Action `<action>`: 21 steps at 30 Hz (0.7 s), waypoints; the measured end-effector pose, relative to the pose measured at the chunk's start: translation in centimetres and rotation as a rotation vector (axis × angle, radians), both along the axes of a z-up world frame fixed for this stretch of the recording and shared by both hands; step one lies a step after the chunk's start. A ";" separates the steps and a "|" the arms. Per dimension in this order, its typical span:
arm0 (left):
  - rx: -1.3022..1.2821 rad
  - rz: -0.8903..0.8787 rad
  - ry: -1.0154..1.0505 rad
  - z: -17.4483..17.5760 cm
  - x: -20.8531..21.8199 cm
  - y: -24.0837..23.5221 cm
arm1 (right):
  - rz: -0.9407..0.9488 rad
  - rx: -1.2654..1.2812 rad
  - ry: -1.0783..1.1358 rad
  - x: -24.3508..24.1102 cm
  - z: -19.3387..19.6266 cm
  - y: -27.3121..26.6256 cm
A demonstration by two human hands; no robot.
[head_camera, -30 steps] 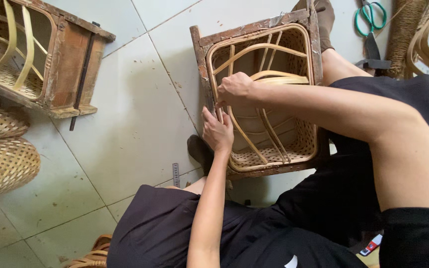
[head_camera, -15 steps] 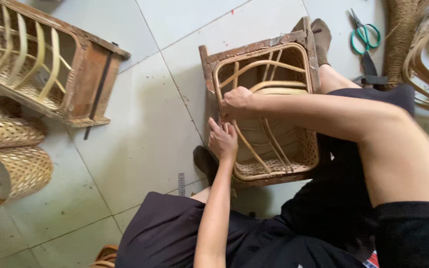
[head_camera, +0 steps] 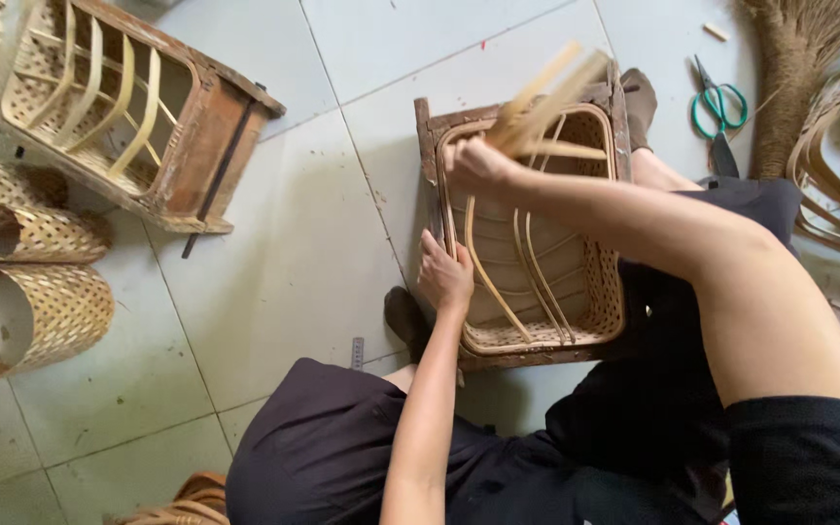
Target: The person assembles a rectangular woven basket frame by inserting thin wooden strips into a wooden jig. They use a hammer to tap the strips into place and adjust the frame's shape.
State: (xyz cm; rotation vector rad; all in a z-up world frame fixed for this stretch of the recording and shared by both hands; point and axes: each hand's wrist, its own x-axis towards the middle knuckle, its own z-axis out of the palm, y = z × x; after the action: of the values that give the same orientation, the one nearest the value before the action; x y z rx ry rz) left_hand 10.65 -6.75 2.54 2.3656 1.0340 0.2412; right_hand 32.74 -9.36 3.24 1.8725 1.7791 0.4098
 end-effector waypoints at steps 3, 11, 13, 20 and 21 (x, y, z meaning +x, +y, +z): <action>-0.031 0.017 0.004 0.2 -0.1 -0.4 | -0.145 -0.047 0.174 -2.2 0.6 0.1; -0.001 0.045 -0.049 -1.2 -0.1 -0.1 | -0.556 -0.269 1.072 -4.2 10.7 -3.3; 0.025 0.034 -0.084 -1.3 0.0 0.0 | -1.140 0.164 1.515 -0.4 12.3 -6.8; -0.130 0.059 0.178 -1.1 0.2 -0.2 | -1.270 0.599 1.503 5.6 3.9 -14.1; -0.115 0.065 0.127 -0.9 0.3 -0.1 | -1.268 0.623 1.484 5.9 2.5 -13.7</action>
State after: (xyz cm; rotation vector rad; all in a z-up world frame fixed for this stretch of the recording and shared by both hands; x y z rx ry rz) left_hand 10.92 -6.87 1.64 2.2698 1.1529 0.0538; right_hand 38.60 -23.09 5.74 3.6455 0.4098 -1.3276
